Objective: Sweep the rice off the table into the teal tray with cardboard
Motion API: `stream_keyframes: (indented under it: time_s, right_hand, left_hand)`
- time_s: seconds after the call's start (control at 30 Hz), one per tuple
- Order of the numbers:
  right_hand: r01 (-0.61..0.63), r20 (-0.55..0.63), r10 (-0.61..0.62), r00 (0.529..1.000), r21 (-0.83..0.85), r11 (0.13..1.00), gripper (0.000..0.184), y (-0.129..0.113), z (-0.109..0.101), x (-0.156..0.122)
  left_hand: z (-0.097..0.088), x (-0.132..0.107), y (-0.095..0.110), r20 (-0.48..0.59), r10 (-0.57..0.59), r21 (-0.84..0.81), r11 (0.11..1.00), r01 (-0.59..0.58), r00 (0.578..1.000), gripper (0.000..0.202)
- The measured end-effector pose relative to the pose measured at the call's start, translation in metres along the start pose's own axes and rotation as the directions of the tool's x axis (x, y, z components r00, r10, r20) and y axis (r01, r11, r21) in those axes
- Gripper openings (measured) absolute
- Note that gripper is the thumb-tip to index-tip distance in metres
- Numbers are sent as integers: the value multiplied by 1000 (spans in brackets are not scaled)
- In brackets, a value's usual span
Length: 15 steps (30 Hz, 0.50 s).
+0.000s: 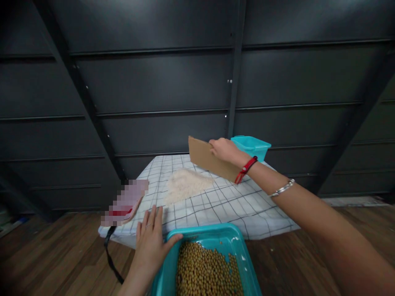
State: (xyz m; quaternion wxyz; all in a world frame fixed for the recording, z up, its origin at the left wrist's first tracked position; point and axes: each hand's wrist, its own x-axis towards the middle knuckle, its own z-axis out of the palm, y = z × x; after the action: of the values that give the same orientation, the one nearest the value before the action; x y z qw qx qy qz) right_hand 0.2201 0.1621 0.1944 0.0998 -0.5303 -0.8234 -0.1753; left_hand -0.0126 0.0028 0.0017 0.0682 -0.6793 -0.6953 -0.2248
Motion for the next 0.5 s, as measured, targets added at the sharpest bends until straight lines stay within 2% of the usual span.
stream_keyframes:
  time_s: [0.1,0.23,0.33,0.5]
  right_hand:
    - [-37,43,35,998,40,999,27,-2,9,28]
    - [28,33,-31,999,91,995,33,1,16,44]
    - [76,1,-77,997,117,990,34,4,20,42]
    - [161,-53,-155,987,136,978,32,14,25,29]
  left_hand:
    - [-6,0,8,-53,62,-19,998,-63,997,51]
    - [-8,-1,12,-88,228,-77,969,-235,970,23]
    - [-5,-2,11,-123,311,-94,942,-323,943,25]
    - [-3,-2,8,-133,291,-134,942,-309,947,26]
